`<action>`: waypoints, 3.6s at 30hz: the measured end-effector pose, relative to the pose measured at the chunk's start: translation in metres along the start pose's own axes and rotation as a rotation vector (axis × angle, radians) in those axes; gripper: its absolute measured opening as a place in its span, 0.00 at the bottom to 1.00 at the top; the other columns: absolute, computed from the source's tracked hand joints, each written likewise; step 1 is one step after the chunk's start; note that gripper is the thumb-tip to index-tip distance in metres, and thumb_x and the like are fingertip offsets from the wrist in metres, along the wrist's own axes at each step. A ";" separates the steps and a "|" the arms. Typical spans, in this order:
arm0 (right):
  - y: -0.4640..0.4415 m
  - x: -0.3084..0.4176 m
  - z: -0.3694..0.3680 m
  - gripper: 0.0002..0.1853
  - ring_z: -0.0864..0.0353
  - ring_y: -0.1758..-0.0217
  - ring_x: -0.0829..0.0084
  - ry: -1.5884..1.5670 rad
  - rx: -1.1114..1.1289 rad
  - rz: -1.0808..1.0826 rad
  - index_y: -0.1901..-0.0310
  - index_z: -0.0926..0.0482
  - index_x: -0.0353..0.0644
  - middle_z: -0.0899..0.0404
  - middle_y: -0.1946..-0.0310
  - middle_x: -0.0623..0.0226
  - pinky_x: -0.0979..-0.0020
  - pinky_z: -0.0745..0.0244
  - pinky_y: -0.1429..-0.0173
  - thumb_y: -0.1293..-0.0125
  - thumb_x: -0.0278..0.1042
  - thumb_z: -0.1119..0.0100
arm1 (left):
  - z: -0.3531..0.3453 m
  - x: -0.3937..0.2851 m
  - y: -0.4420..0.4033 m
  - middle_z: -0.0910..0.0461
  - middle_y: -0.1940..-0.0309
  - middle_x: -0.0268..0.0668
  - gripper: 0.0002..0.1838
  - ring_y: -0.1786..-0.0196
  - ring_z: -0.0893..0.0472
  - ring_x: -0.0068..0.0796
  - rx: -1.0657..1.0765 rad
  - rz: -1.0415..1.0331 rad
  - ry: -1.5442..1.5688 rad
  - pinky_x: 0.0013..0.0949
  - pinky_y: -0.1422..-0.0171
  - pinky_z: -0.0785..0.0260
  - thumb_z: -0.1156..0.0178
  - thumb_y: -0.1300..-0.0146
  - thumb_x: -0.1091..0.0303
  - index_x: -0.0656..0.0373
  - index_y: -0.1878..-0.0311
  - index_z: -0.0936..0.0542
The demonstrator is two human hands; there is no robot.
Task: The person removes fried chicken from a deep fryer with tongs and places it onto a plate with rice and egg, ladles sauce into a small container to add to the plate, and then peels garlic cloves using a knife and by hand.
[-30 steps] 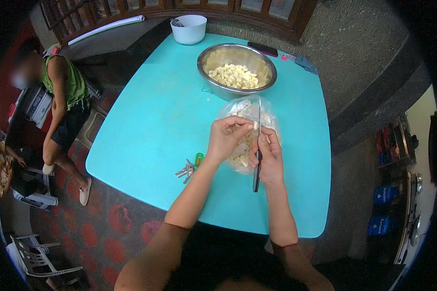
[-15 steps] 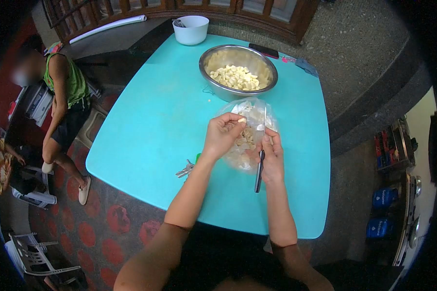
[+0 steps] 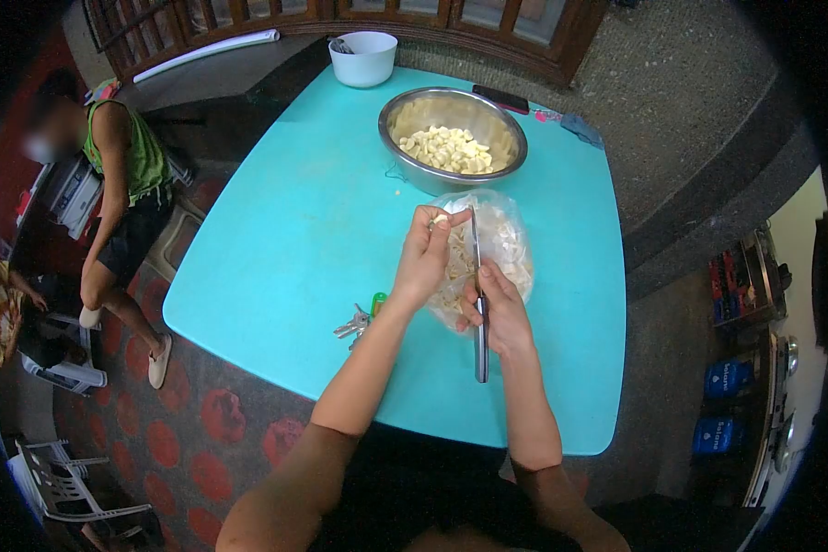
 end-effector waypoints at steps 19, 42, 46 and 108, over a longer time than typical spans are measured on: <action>0.034 0.069 0.038 0.14 0.39 0.86 0.83 0.656 -0.237 0.148 0.52 0.34 0.39 0.37 0.81 0.73 0.76 0.36 0.82 0.27 0.42 0.58 | -0.029 -0.001 0.018 0.20 0.63 0.34 0.11 0.63 0.23 0.17 0.163 -0.093 -0.351 0.22 0.58 0.30 0.45 0.36 0.79 0.67 0.50 0.23; 0.019 0.034 -0.001 0.17 0.44 0.85 0.85 0.353 -0.054 0.119 0.42 0.39 0.46 0.41 0.80 0.75 0.81 0.45 0.82 0.25 0.44 0.63 | -0.021 0.002 0.009 0.20 0.67 0.35 0.05 0.64 0.22 0.16 0.199 -0.028 -0.074 0.22 0.58 0.29 0.42 0.40 0.80 0.66 0.60 0.24; 0.020 0.036 -0.002 0.16 0.44 0.85 0.85 0.337 -0.049 0.123 0.43 0.38 0.46 0.41 0.80 0.76 0.82 0.46 0.82 0.25 0.44 0.63 | -0.021 0.002 0.009 0.20 0.67 0.36 0.05 0.64 0.22 0.17 0.201 -0.006 -0.043 0.22 0.58 0.29 0.41 0.40 0.80 0.66 0.61 0.24; 0.020 0.040 -0.003 0.20 0.44 0.83 0.85 0.336 -0.004 0.198 0.35 0.42 0.51 0.40 0.80 0.76 0.81 0.45 0.81 0.25 0.41 0.62 | -0.010 -0.009 0.007 0.24 0.72 0.25 0.08 0.76 0.40 0.09 0.034 -0.101 -0.377 0.16 0.72 0.46 0.32 0.48 0.78 0.62 0.63 0.18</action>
Point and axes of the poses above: each hand's wrist, its own y-axis away from the middle knuckle, its own z-axis out of the back of the hand, x = y × z, the point moved 6 cm from there along -y, towards the middle knuckle
